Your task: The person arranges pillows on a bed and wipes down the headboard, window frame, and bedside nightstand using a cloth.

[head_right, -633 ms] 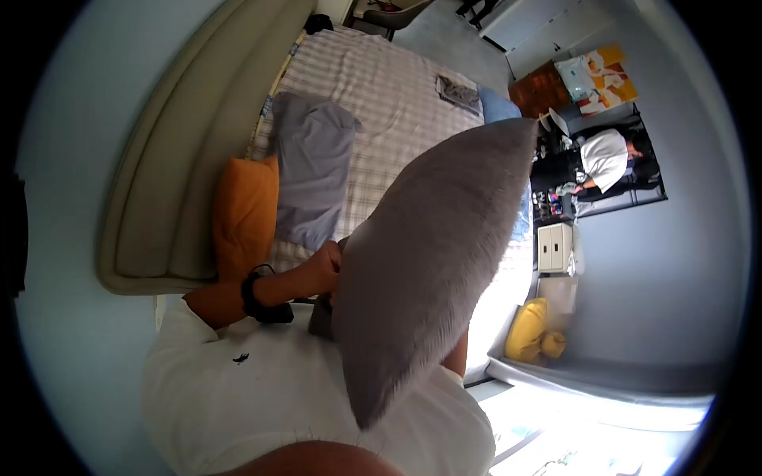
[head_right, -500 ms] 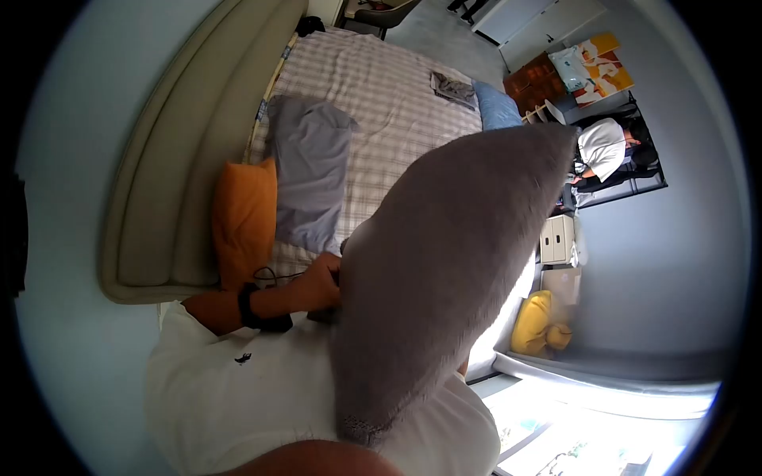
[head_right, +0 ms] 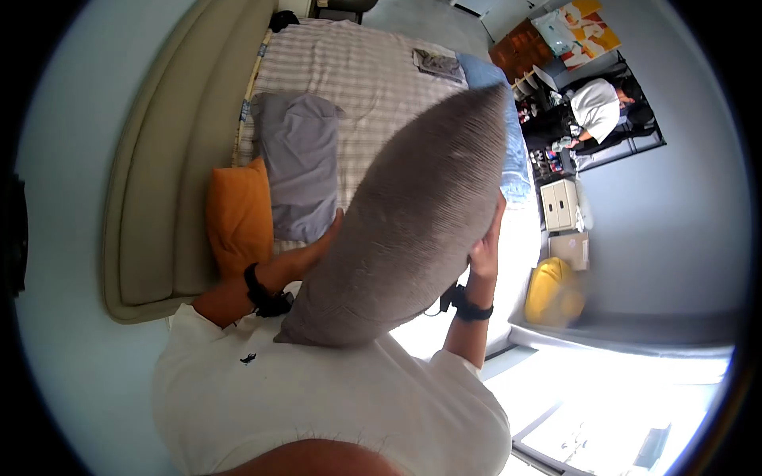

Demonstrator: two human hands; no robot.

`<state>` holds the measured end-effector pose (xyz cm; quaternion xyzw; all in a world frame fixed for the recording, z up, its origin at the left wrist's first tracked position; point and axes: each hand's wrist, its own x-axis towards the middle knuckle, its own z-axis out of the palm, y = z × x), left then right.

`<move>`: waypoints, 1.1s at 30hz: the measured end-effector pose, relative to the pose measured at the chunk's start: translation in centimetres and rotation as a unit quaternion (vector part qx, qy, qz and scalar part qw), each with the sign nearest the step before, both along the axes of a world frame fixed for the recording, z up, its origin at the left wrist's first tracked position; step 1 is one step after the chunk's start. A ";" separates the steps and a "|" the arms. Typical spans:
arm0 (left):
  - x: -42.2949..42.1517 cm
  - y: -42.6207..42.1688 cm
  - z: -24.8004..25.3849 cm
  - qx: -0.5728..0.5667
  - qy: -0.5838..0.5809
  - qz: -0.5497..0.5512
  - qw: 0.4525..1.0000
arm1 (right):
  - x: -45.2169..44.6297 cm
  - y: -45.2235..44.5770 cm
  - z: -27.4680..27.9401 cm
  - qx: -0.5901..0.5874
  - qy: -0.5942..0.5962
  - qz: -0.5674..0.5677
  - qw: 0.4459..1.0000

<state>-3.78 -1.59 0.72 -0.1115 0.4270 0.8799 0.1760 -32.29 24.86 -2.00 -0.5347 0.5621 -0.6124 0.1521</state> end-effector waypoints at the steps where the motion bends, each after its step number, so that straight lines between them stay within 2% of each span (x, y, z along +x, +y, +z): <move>1: -0.3 0.1 0.0 0.021 -0.026 0.005 0.999 | 4.6 -5.2 6.2 0.101 0.099 -0.137 0.980; 5: -1.7 -1.4 -1.3 0.013 -0.098 -0.052 0.994 | 6.7 -8.3 10.0 0.085 0.209 -0.102 0.969; 6: -1.6 -1.9 -2.5 0.000 0.014 -0.046 0.999 | 6.9 -8.8 10.2 0.053 0.277 -0.064 0.957; 7: -2.2 -2.4 -4.3 -0.011 0.070 -0.046 0.996 | 7.0 -9.4 10.5 0.019 0.344 -0.028 0.938; 9: -3.1 -3.2 -6.8 -0.038 0.170 -0.038 0.984 | 7.6 -9.9 10.6 0.002 0.360 -0.028 0.933; 12: -3.2 -4.2 -7.8 -0.138 0.267 0.023 0.953 | 8.4 -10.6 10.5 -0.022 0.380 -0.048 0.923; 15: -3.5 -5.1 -7.8 -0.279 0.334 0.108 0.894 | 8.2 -11.3 8.6 -0.038 0.214 -0.075 0.973; 16: -3.9 -5.3 -8.0 -0.317 0.345 0.136 0.873 | 7.9 -10.9 6.5 -0.045 0.208 -0.083 0.974; 17: -4.2 -5.5 -8.3 -0.351 0.352 0.161 0.853 | 8.0 -10.7 4.7 -0.018 0.105 -0.067 0.992; 19: -5.3 -6.1 -8.9 -0.396 0.355 0.210 0.820 | 8.3 -9.7 1.4 0.026 -0.085 -0.057 0.994; 21: -6.0 -7.5 -9.9 -0.434 0.342 0.254 0.794 | 8.6 -8.6 0.1 0.053 -0.167 -0.055 0.983; 24: -6.4 -9.1 -8.8 -0.463 0.337 0.299 0.764 | 8.6 -7.0 -0.9 0.065 -0.215 -0.062 0.973; 33: -7.8 -8.2 -1.7 -0.405 0.385 0.280 0.781 | 7.2 -5.7 -1.9 0.061 -0.227 -0.067 0.970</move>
